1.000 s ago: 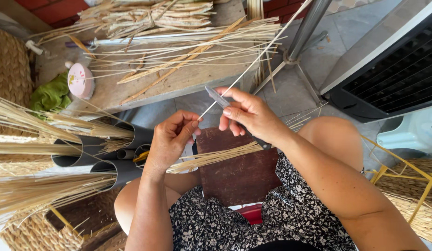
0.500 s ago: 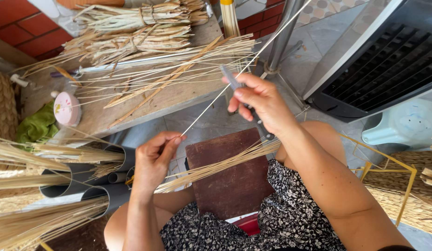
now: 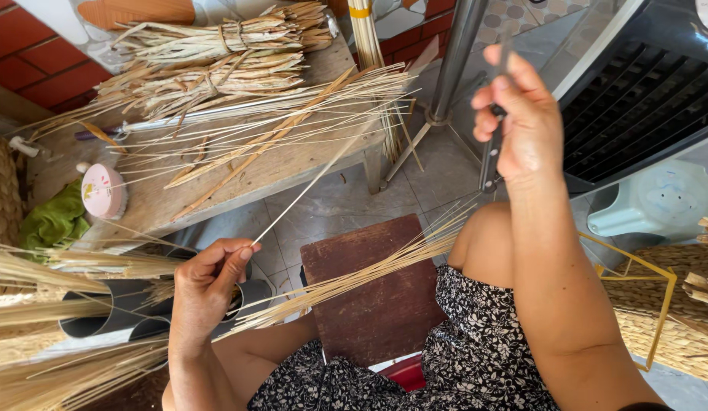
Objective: The person sits on a low stool and holds a thin bamboo strip in one hand and a small knife in the other. They repeatedly run the knife along the strip to shave and trim its edges, then set the finished strip aside and pick up the next one.
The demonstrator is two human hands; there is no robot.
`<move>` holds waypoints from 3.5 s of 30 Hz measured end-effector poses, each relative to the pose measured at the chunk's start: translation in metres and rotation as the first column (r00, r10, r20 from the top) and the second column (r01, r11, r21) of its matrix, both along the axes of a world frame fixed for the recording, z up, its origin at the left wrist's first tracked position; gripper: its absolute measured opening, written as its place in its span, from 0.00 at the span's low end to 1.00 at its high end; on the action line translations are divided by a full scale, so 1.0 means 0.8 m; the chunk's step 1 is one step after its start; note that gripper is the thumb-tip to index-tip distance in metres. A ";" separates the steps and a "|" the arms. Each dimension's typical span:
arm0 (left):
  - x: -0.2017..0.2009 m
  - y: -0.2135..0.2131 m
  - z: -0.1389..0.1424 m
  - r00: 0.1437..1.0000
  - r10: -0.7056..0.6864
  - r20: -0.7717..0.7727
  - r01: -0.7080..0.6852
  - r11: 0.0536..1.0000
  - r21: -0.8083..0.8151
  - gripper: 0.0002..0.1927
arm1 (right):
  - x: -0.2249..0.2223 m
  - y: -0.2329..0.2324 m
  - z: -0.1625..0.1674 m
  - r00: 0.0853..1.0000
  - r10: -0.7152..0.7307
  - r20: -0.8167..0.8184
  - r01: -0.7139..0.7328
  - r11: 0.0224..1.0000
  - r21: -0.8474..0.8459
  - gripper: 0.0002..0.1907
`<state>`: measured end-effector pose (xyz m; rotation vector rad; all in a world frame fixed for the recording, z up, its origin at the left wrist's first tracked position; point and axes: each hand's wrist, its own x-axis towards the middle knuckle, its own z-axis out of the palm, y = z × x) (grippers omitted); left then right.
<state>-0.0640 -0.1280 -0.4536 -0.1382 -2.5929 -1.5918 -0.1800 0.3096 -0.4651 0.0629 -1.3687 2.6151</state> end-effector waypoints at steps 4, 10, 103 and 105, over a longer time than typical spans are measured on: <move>-0.006 0.009 -0.003 1.000 0.030 0.003 -0.030 0.999 0.011 0.06 | 0.011 -0.006 0.005 0.981 0.169 -0.093 -0.169 0.986 0.012 0.27; -0.009 0.020 -0.005 0.998 -0.064 0.018 0.064 0.998 0.006 0.06 | 0.027 -0.047 0.015 0.944 0.329 -0.002 -0.327 0.939 0.109 0.34; -0.017 0.003 0.007 0.785 0.152 -0.601 -0.374 0.889 -0.263 0.14 | 0.035 -0.068 -0.013 0.863 0.493 -0.111 -0.503 0.858 -0.104 0.26; -0.025 0.029 0.002 0.845 0.041 -0.533 -0.250 0.912 -0.326 0.14 | 0.039 -0.072 -0.009 0.848 0.516 -0.117 -0.527 0.844 -0.098 0.26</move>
